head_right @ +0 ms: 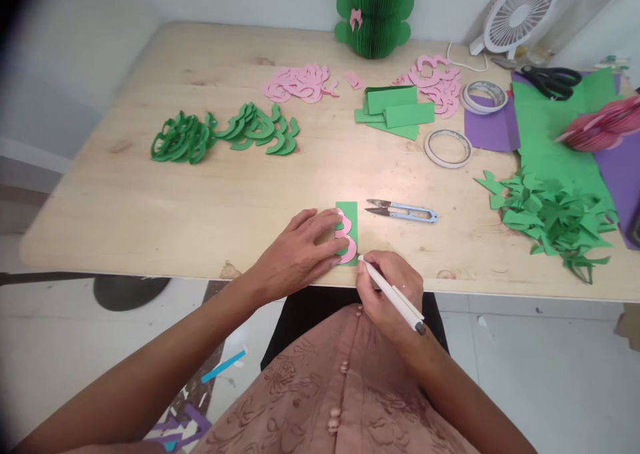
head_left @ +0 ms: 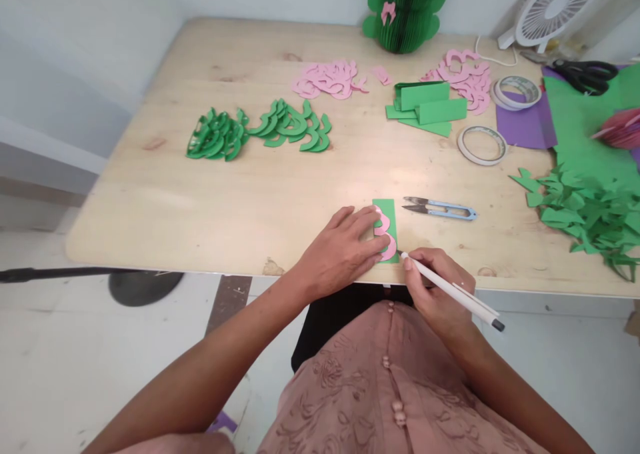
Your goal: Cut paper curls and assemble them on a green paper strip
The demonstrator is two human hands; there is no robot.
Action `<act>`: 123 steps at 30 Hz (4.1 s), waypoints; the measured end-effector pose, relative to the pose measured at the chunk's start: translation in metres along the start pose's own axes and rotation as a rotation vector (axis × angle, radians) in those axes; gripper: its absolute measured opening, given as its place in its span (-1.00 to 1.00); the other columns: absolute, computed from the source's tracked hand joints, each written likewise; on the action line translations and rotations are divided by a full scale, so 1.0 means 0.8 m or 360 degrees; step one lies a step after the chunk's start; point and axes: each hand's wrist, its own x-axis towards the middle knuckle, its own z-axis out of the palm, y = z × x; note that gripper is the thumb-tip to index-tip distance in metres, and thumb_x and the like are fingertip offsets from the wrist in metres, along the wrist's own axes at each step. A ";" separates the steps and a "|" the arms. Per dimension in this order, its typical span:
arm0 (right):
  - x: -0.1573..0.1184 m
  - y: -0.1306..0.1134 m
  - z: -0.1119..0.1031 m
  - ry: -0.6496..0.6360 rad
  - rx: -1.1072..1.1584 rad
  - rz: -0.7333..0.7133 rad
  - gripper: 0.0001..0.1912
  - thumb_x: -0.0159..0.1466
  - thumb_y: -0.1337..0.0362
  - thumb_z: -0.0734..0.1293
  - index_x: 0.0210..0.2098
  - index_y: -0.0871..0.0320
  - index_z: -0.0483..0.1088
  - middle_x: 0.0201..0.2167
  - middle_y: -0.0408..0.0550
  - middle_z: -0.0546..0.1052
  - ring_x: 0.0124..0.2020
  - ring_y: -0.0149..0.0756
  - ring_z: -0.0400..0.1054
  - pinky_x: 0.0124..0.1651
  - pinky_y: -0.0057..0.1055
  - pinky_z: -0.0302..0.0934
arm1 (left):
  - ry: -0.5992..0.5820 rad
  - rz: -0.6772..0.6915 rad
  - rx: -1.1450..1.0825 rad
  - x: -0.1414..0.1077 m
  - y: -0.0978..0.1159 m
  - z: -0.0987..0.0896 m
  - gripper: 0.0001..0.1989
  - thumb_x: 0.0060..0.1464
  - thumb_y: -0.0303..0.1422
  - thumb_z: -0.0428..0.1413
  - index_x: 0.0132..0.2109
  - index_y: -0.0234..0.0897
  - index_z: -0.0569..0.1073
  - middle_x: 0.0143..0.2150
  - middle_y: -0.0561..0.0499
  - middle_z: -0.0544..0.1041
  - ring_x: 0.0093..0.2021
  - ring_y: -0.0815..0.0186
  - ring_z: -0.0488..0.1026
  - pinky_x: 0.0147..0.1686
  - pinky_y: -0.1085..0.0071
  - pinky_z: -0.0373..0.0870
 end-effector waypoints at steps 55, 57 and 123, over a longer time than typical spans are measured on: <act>-0.003 -0.001 -0.002 -0.0021 0.0025 -0.0184 -0.94 0.16 0.39 0.32 -0.43 0.13 0.37 -0.56 -0.20 0.47 -0.56 -0.45 0.33 -0.44 -0.50 0.20 | -0.0020 0.0015 0.0032 0.000 -0.002 0.001 -0.77 0.25 -0.36 -0.13 -0.04 -0.18 0.37 0.13 -0.16 0.30 0.28 0.13 0.07 0.21 0.09 0.03; -0.003 -0.001 -0.002 -0.0035 0.0021 -0.0178 -0.95 0.16 0.39 0.32 -0.43 0.14 0.37 -0.56 -0.20 0.47 -0.56 -0.45 0.33 -0.45 -0.50 0.20 | -0.0024 0.0015 0.0034 0.000 -0.002 0.002 -0.76 0.25 -0.35 -0.14 -0.04 -0.18 0.37 0.13 -0.16 0.30 0.29 0.13 0.06 0.21 0.09 0.02; -0.009 0.023 0.015 0.0033 -0.0053 -0.0758 -0.58 0.22 0.48 0.25 0.08 0.21 0.29 -0.35 0.04 0.57 -0.44 -0.23 0.38 -0.34 -0.32 0.29 | 0.0091 -0.0019 0.0059 -0.002 0.005 0.003 -0.73 0.19 -0.34 -0.04 0.02 -0.29 0.35 0.16 -0.20 0.33 0.30 0.13 0.07 0.24 0.11 0.04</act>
